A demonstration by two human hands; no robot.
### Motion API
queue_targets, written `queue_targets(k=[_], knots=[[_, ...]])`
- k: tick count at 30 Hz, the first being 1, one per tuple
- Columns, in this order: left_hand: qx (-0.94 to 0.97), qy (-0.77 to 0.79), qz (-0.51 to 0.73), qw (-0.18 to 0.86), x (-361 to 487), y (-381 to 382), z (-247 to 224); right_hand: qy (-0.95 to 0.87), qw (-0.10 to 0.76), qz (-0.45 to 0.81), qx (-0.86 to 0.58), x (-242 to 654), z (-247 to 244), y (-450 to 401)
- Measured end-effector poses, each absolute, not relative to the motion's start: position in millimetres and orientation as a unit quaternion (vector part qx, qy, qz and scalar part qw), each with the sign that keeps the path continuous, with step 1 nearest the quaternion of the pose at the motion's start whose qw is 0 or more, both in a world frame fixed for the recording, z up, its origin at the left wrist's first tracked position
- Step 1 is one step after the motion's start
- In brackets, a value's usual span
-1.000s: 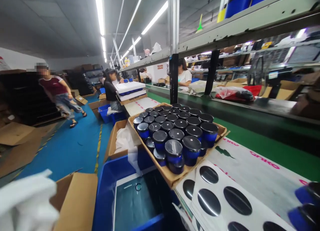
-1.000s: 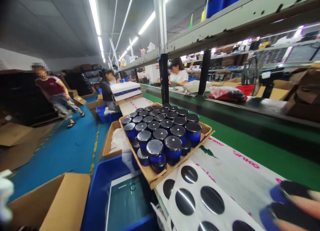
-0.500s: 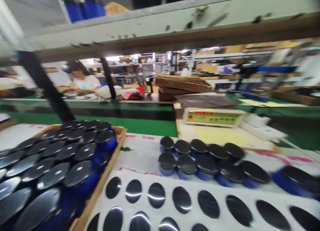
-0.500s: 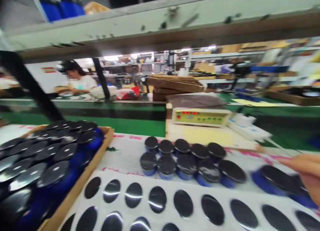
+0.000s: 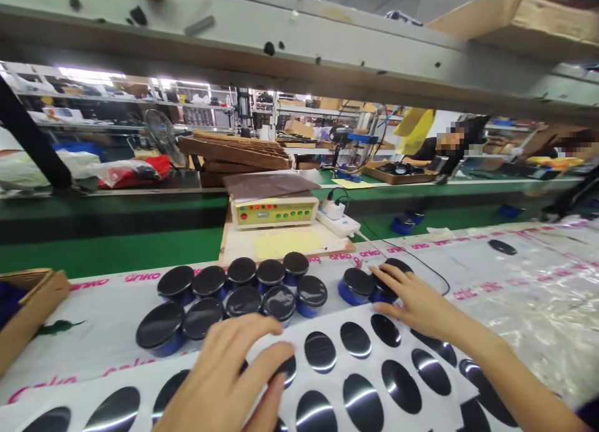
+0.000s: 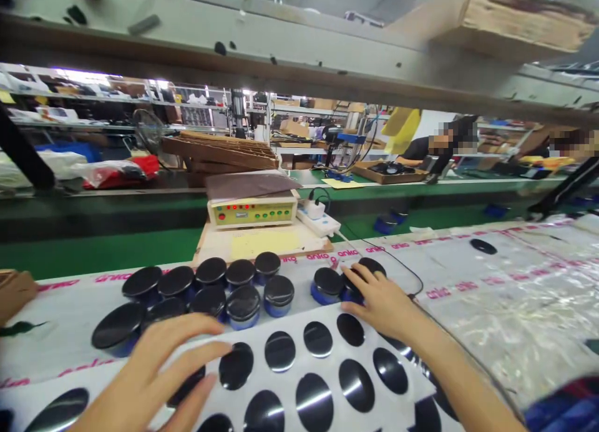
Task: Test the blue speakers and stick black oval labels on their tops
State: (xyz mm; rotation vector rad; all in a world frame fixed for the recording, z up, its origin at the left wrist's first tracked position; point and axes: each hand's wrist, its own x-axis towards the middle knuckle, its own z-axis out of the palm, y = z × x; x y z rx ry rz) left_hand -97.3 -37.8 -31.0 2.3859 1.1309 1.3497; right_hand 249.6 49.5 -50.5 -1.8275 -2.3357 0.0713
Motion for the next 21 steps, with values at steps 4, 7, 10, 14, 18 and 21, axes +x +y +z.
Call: queue_targets(k=[4, 7, 10, 14, 18, 21], knots=[[0.925, 0.306, 0.205, 0.095, -22.7, 21.2, -19.4, -0.797, 0.085, 0.044, -0.596, 255.2, -51.4, 47.1], [0.931, 0.309, 0.143, 0.133, 30.2, 64.1, -32.7, -0.8, 0.115, 0.077, -0.584, 269.9, -38.6, 34.3], [0.929, 0.303, 0.127, 0.172, 63.3, 97.9, -50.1, -0.787, 0.183, 0.108, -0.579, 288.1, -33.1, 20.4], [0.919, 0.302, 0.146, 0.208, 87.4, 120.4, -61.6, -0.751, 0.233, 0.147, -0.6, 304.8, -37.5, 11.5], [0.91, 0.308, 0.163, 0.225, 103.0, 128.5, -63.1, -0.738, 0.154, 0.104, -0.648, 314.0, -43.1, 15.4], [0.899, 0.32, 0.178, 0.24, 104.8, 129.8, -59.8, -0.71, 0.141, 0.031, -0.689, 320.9, -49.0, 23.0]])
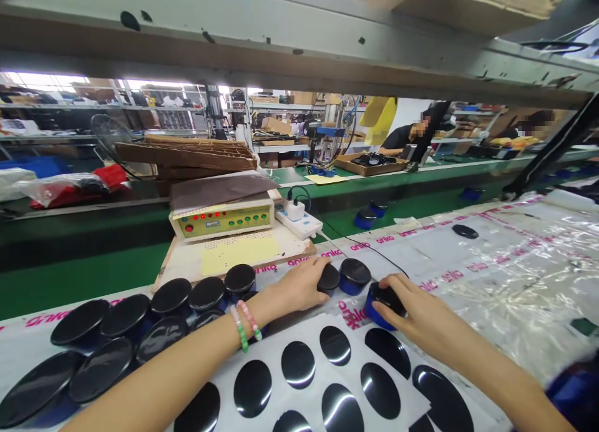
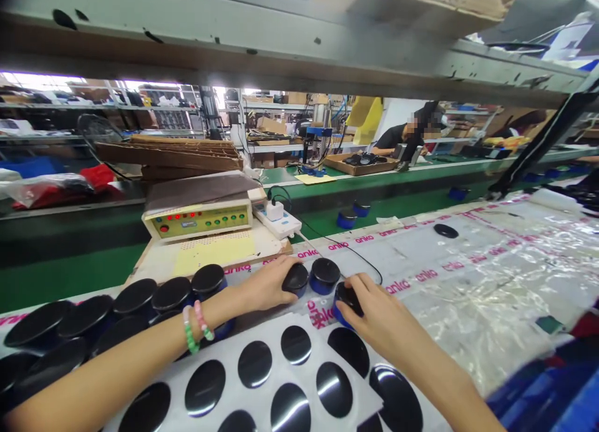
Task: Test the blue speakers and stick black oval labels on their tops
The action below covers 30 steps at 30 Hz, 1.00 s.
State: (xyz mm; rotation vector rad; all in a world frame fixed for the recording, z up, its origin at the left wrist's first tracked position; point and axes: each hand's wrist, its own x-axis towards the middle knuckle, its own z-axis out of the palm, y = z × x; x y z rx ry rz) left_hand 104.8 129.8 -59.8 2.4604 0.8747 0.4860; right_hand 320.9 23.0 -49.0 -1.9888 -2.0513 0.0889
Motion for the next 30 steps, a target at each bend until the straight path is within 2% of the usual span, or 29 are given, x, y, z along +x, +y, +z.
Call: queue_targets(k=[4, 7, 10, 14, 25, 30], knots=[[0.884, 0.333, 0.203, 0.256, 95.5, 117.2, -51.2, -0.721, 0.094, 0.01, -0.687, 326.8, -55.0, 30.1], [0.898, 0.296, 0.177, 0.274, 85.7, 102.4, -47.4, -0.73, 0.06, -0.044, -0.679, 320.2, -52.2, 29.9], [0.907, 0.267, 0.155, 0.287, 78.2, 94.1, -46.9, -0.77, 0.103, -0.086, -0.624, 301.3, -46.8, 26.4], [0.902, 0.276, 0.162, 0.29, 77.3, 91.2, -49.0, -0.83, 0.162, 0.006, -0.534, 271.7, -50.6, 24.3], [0.887, 0.336, 0.174, 0.264, 85.8, 75.7, -51.2, -0.747, 0.253, 0.185, -0.587, 254.3, -73.9, 26.3], [0.898, 0.336, 0.178, 0.223, 68.4, 86.5, -31.1, -0.744, 0.273, 0.142, -0.593, 236.4, -69.1, 43.9]])
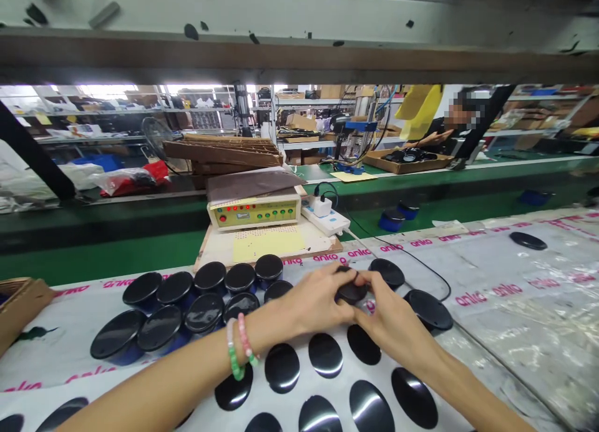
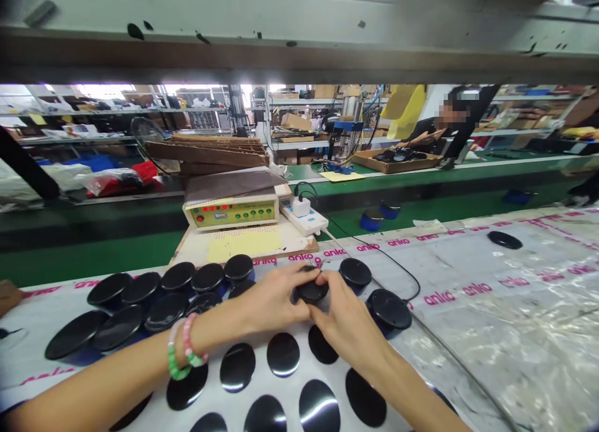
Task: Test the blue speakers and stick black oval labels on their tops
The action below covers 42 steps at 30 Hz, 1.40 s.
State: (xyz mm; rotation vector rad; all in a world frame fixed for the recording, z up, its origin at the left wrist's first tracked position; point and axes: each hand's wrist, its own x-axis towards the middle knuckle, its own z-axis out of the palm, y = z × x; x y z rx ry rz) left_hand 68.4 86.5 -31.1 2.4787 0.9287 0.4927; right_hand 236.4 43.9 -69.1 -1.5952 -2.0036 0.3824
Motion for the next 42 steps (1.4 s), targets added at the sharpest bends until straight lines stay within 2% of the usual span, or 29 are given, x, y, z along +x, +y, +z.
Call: queue_targets(k=[7, 11, 16, 19, 22, 24, 27, 30, 31, 34, 36, 39, 42], knots=[[0.894, 0.405, 0.127, 0.146, 17.1, 119.1, -24.5, -0.83, 0.181, 0.075, -0.522, 216.9, -44.0, 73.7], [0.884, 0.443, 0.109, 0.105, 9.4, 129.0, -34.8, -0.767, 0.146, -0.041, -0.624, 256.0, -49.9, 61.3], [0.879, 0.455, 0.117, 0.083, 14.5, 125.1, -24.5, -0.695, 0.04, -0.177, -0.695, 287.7, -81.9, 58.2], [0.876, 0.451, 0.166, 0.047, 12.5, 94.2, -8.6, -0.709, 0.056, -0.173, -0.681, 282.3, -83.8, 69.1], [0.9, 0.385, 0.194, 0.066, 6.5, 44.8, -8.5, -0.728, 0.089, -0.161, -0.66, 263.5, -75.6, 87.6], [0.927, 0.316, 0.18, 0.091, 1.0, 14.8, -25.6, -0.745, 0.105, -0.151, -0.641, 248.0, -70.7, 100.8], [0.965, 0.226, 0.132, 0.027, -13.3, -10.6, -65.7, -0.786, 0.108, -0.134, -0.593, 229.1, -62.4, 107.0], [0.975, 0.211, 0.065, -0.013, -32.7, -16.3, -93.1, -0.839, 0.111, -0.097, -0.524, 221.7, -47.0, 79.5], [0.975, 0.216, 0.047, -0.01, -38.7, -16.4, -95.9, -0.86, 0.106, -0.054, -0.496, 221.2, -41.3, 63.5], [0.975, 0.223, 0.019, 0.013, -49.9, -16.5, -91.4, -0.893, 0.034, 0.25, -0.374, 221.9, -30.5, 14.0], [0.974, 0.227, 0.007, 0.022, -51.7, -17.1, -85.6, -0.876, -0.009, 0.342, -0.34, 222.0, -30.8, -6.1], [0.973, 0.231, -0.01, 0.016, -50.9, -18.2, -83.7, -0.883, -0.02, 0.342, -0.322, 218.7, -35.1, -9.0], [0.971, 0.239, 0.004, -0.019, -51.8, -19.6, -88.1, -0.906, 0.015, 0.316, -0.283, 211.9, -38.4, 0.4]])
